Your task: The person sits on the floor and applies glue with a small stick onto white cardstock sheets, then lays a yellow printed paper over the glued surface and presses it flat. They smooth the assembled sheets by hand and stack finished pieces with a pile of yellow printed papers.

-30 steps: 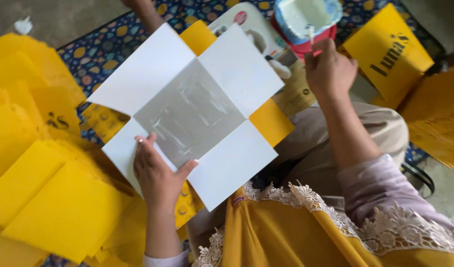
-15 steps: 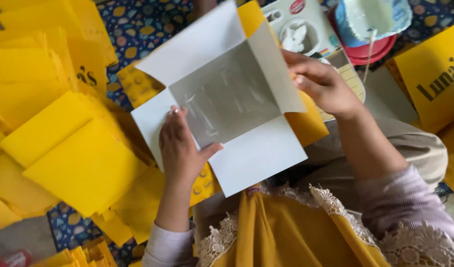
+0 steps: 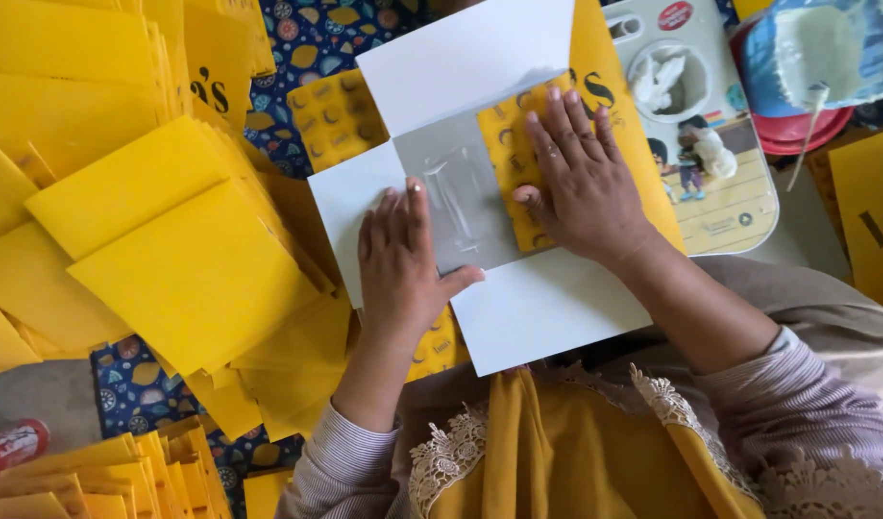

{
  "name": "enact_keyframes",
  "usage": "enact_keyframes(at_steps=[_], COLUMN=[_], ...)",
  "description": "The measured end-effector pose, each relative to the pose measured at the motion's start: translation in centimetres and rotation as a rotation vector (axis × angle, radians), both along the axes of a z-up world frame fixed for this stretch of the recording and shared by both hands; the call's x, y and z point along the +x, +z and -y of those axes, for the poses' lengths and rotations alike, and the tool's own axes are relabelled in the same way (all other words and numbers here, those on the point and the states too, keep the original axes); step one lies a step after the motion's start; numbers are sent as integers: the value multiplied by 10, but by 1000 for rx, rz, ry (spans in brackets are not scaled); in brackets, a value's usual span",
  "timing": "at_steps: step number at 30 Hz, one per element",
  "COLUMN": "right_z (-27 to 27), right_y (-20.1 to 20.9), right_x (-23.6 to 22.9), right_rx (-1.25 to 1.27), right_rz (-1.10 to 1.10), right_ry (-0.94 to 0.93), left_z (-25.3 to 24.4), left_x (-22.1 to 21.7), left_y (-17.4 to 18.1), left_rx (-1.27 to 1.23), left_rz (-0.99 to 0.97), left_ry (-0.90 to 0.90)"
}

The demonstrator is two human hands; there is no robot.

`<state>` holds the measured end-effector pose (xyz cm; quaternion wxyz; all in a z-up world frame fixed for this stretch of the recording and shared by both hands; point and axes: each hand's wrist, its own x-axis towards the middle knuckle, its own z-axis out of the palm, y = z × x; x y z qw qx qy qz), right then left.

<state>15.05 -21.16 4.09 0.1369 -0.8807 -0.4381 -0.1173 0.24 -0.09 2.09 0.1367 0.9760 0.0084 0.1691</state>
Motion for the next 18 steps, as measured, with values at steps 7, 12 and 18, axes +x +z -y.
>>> enact_keyframes(at_steps=[7, 12, 18], right_z=[-1, -6, -5], right_y=[2, -21, -30], right_x=[-1, 2, 12], right_rx=[-259, -54, 21], right_rz=[335, 55, 3], right_ry=[-41, 62, 145], left_z=[6, 6, -2], left_x=[1, 2, 4], left_y=[12, 19, 18], left_rx=[15, -46, -253], left_rz=[-65, -60, -11], left_ry=[74, 44, 36])
